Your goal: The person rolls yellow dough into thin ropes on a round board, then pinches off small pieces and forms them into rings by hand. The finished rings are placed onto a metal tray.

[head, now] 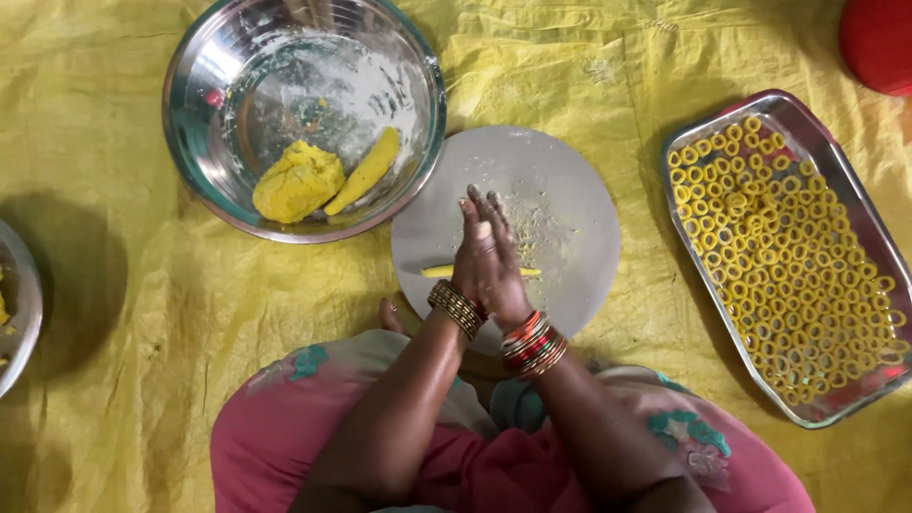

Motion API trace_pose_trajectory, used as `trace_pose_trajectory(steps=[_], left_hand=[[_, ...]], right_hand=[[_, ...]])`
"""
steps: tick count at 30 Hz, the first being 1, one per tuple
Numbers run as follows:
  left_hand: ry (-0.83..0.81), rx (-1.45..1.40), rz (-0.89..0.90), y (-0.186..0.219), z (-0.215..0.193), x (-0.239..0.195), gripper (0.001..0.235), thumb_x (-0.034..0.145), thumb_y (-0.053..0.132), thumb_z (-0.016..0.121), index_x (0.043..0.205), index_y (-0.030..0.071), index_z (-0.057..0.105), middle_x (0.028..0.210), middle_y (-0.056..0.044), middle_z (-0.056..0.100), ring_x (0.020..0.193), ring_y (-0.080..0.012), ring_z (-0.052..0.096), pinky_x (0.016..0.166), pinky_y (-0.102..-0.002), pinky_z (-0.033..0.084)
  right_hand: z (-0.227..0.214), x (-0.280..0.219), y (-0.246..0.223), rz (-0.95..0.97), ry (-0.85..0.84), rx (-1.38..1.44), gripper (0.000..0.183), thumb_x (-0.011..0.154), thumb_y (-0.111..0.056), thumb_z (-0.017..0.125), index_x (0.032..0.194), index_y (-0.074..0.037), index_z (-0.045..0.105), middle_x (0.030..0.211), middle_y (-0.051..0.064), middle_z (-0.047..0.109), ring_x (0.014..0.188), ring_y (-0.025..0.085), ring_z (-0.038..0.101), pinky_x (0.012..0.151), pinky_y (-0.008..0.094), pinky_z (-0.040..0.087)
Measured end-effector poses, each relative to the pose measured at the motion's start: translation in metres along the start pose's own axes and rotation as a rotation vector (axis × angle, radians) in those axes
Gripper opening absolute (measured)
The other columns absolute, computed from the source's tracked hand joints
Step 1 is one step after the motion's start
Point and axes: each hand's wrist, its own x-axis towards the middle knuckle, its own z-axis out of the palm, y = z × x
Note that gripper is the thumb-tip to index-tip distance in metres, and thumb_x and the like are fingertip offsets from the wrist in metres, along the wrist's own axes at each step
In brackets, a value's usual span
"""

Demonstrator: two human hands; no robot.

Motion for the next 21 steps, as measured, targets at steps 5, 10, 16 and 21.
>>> trace_pose_trajectory(steps=[5,10,16,21], left_hand=[[0.069,0.294,-0.15,0.0,0.04,-0.014,0.102,0.091,0.083,0.034,0.163,0.011,0.029,0.167,-0.011,0.028,0.151,-0.0243,0.028,0.119,-0.039,0.022],[0.154,1.119,0.235,0.054,0.074,-0.014,0.101,0.091,0.076,0.046,0.16,0.003,0.03,0.169,-0.021,0.022,0.156,-0.0327,0.022,0.124,-0.041,0.021],[0.27,1.321,0.377,0.107,0.094,-0.044,0.092,0.091,0.061,0.064,0.153,-0.003,0.04,0.162,-0.027,0.038,0.153,-0.0359,0.035,0.124,-0.042,0.027],[0.108,1.575,0.473,0.136,0.094,-0.068,0.082,0.093,0.054,0.068,0.147,-0.004,0.048,0.161,-0.03,0.035,0.152,-0.0398,0.032,0.124,-0.045,0.026]], right_hand=[[-0.044,0.037,-0.007,0.105,0.162,-0.431,0.046,0.108,-0.033,0.04,0.144,-0.014,0.062,0.164,0.013,0.042,0.158,0.036,0.015,0.125,0.054,0.006],[-0.059,0.037,-0.001,-0.116,0.187,-0.747,0.044,0.096,-0.027,0.063,0.134,-0.005,0.065,0.137,0.018,0.064,0.132,0.039,0.053,0.116,0.053,0.039],[0.007,-0.006,0.006,-0.322,-0.359,-0.998,0.023,0.078,-0.009,0.068,0.1,-0.005,0.071,0.106,0.017,0.07,0.107,0.036,0.063,0.09,0.051,0.05],[-0.018,-0.014,0.005,-0.205,-0.33,-0.944,0.019,0.086,-0.007,0.063,0.102,-0.008,0.074,0.108,0.014,0.07,0.106,0.034,0.063,0.093,0.047,0.051]])
